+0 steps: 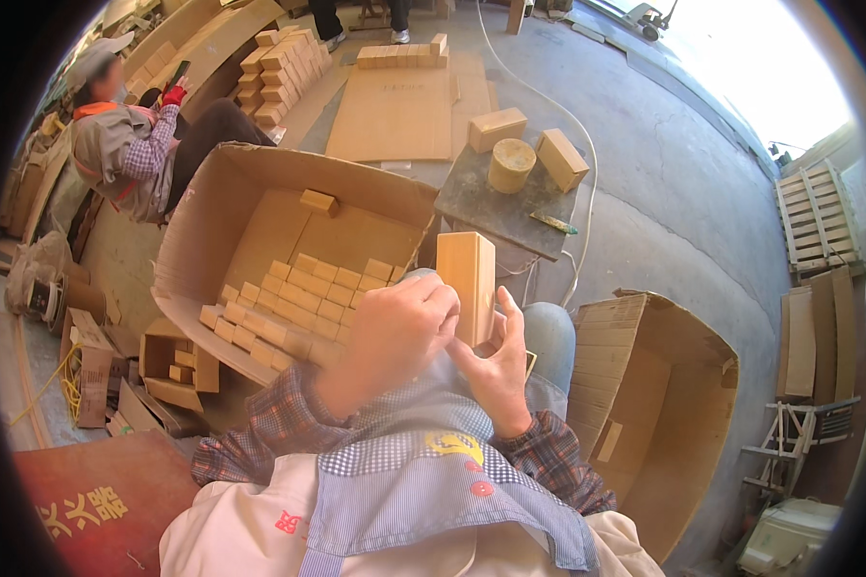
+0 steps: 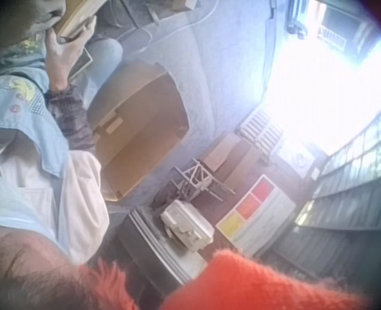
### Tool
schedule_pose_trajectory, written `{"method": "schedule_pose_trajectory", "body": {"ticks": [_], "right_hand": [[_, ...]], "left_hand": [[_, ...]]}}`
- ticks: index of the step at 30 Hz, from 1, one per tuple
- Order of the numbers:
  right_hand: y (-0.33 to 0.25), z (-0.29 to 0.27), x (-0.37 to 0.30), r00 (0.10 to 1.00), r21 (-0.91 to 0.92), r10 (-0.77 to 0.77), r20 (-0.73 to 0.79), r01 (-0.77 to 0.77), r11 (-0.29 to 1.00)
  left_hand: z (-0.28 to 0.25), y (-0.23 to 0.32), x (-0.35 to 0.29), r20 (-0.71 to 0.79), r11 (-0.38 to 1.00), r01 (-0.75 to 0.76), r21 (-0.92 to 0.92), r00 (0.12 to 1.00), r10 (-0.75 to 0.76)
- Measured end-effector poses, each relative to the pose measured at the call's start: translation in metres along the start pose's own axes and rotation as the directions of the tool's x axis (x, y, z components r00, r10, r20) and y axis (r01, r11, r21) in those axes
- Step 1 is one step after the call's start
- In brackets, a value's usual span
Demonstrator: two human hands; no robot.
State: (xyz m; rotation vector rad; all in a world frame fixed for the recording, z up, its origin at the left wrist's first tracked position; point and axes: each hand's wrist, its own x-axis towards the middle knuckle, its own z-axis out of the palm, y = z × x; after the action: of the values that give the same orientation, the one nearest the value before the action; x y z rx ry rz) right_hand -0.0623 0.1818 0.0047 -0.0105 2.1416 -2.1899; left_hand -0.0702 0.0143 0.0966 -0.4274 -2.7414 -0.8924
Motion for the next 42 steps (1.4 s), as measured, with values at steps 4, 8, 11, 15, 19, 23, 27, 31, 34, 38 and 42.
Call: {"method": "schedule_pose_trajectory", "body": {"ticks": [4,8,11,15,19,23,27,31,34,38,42], "right_hand": [[-0.007,-0.006,0.000,0.993,0.136,0.080,0.086,-0.091,0.986],[-0.017,-0.009,-0.001,0.966,0.319,0.215,0.147,-0.252,0.914],[-0.021,-0.012,-0.001,0.943,0.373,0.253,0.217,-0.319,0.871],[-0.018,-0.015,-0.004,0.928,0.310,0.228,0.295,-0.319,0.896],[-0.013,-0.002,-0.014,0.910,0.298,0.208,0.359,-0.323,0.898],[-0.013,0.005,-0.016,0.865,0.126,0.128,0.485,-0.213,0.969],[-0.012,-0.028,0.002,0.907,-0.647,-0.093,0.411,0.362,0.671],[0.003,-0.052,0.023,0.935,-0.917,0.073,0.348,0.323,0.232],[0.012,-0.051,0.026,0.929,-0.941,0.193,0.317,0.282,0.190],[0.014,-0.045,0.019,0.901,-0.901,0.246,0.358,0.265,0.343],[0.008,-0.054,0.018,0.799,-0.822,0.317,0.512,0.349,0.450]], "left_hand": [[0.004,-0.030,-0.030,0.123,0.956,0.223,-0.188,0.971,-0.203],[0.036,-0.064,-0.078,0.363,0.945,0.319,0.078,0.873,-0.324],[0.059,-0.079,-0.099,0.301,0.953,0.287,0.091,0.905,-0.302],[0.055,-0.080,-0.095,0.258,0.911,0.402,0.087,0.874,-0.411],[0.046,-0.069,-0.065,0.386,0.089,0.515,-0.852,0.735,-0.558],[0.052,-0.052,-0.050,0.337,-0.105,0.329,-0.938,0.802,-0.493],[0.061,-0.059,-0.047,0.264,0.061,0.367,-0.928,0.766,-0.586],[0.068,-0.076,-0.050,0.352,0.019,0.463,-0.886,0.701,-0.620],[0.077,-0.081,-0.052,0.334,0.052,0.461,-0.886,0.711,-0.618],[0.089,-0.086,-0.047,0.227,0.227,0.447,-0.865,0.753,-0.617],[0.099,-0.091,-0.042,0.156,0.324,0.399,-0.858,0.803,-0.576]]}}
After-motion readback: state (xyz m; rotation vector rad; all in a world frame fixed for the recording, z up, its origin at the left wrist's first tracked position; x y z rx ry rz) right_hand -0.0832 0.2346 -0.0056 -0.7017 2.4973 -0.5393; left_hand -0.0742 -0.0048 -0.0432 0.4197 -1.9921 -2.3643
